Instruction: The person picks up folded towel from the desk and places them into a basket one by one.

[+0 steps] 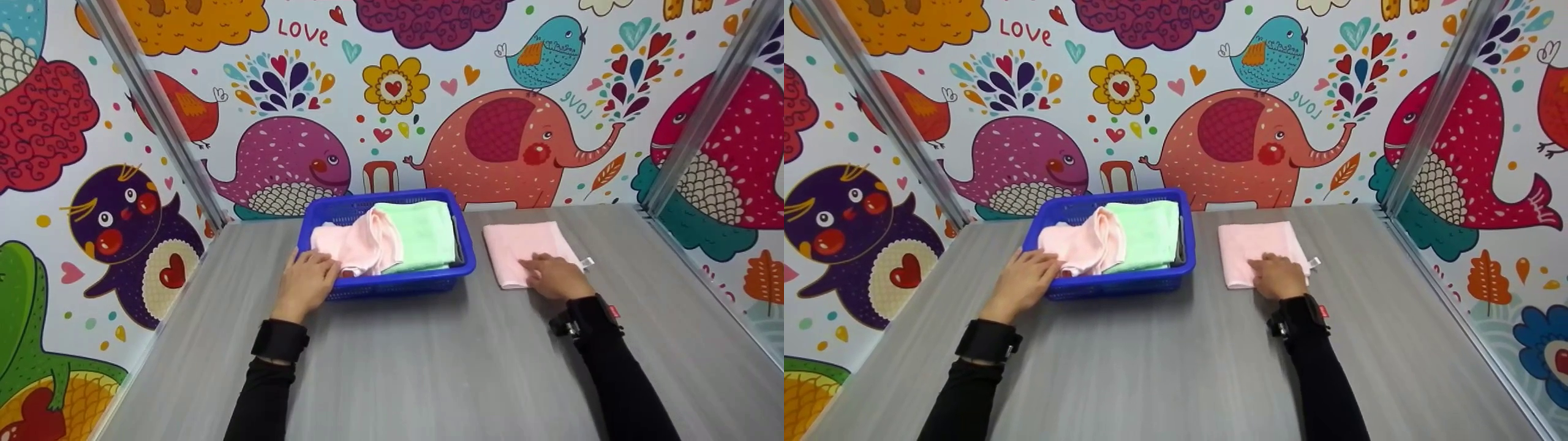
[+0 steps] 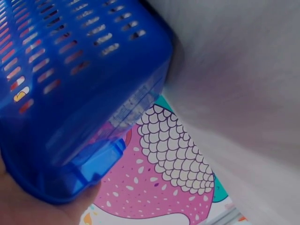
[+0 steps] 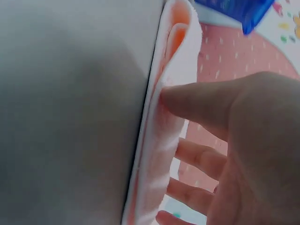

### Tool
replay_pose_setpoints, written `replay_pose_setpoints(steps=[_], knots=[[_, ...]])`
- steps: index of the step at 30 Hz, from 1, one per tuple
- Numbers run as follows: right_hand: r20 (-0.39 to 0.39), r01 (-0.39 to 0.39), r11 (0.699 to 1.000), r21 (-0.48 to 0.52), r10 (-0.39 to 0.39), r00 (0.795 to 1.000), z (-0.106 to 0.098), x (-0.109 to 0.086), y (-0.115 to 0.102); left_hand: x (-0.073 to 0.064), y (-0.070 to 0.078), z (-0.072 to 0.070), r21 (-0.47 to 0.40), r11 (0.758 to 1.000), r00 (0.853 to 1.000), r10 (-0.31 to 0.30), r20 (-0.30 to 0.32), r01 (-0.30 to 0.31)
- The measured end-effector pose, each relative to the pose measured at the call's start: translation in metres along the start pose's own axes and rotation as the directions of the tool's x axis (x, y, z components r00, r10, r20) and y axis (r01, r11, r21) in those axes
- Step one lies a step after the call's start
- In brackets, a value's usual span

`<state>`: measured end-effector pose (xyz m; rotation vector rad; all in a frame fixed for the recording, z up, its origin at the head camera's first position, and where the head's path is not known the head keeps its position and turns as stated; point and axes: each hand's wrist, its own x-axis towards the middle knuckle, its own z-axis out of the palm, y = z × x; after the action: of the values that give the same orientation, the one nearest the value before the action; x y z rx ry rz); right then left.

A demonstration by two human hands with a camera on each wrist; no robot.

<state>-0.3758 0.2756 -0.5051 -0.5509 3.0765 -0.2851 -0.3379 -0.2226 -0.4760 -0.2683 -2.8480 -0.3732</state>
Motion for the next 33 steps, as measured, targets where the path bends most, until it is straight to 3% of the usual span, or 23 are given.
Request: replay_pose_setpoints(steps=[6,14,21,33], knots=[[-0.027,0.038,0.999,-0.011,-0.038,0.999,0.007,0.006,-0.021,0.001,-0.001,0.001,0.004,1.000,1.000,0.004,0.005,-0.004],[-0.049,0.075,0.997,0.018,-0.074,0.996,0.008,0.009,-0.027,0.001,-0.001,0.002,0.006,1.000,1.000,0.008,0.007,-0.008],[-0.026,0.051,0.992,0.115,-0.048,0.998,0.004,0.008,-0.031,-0.001,-0.004,0.002,0.015,1.000,1.000,0.002,0.013,-0.002],[0.036,0.103,0.989,0.106,-0.107,0.994,-0.005,-0.018,-0.041,0.001,0.000,0.000,0.017,0.999,0.998,-0.030,0.059,0.029]])
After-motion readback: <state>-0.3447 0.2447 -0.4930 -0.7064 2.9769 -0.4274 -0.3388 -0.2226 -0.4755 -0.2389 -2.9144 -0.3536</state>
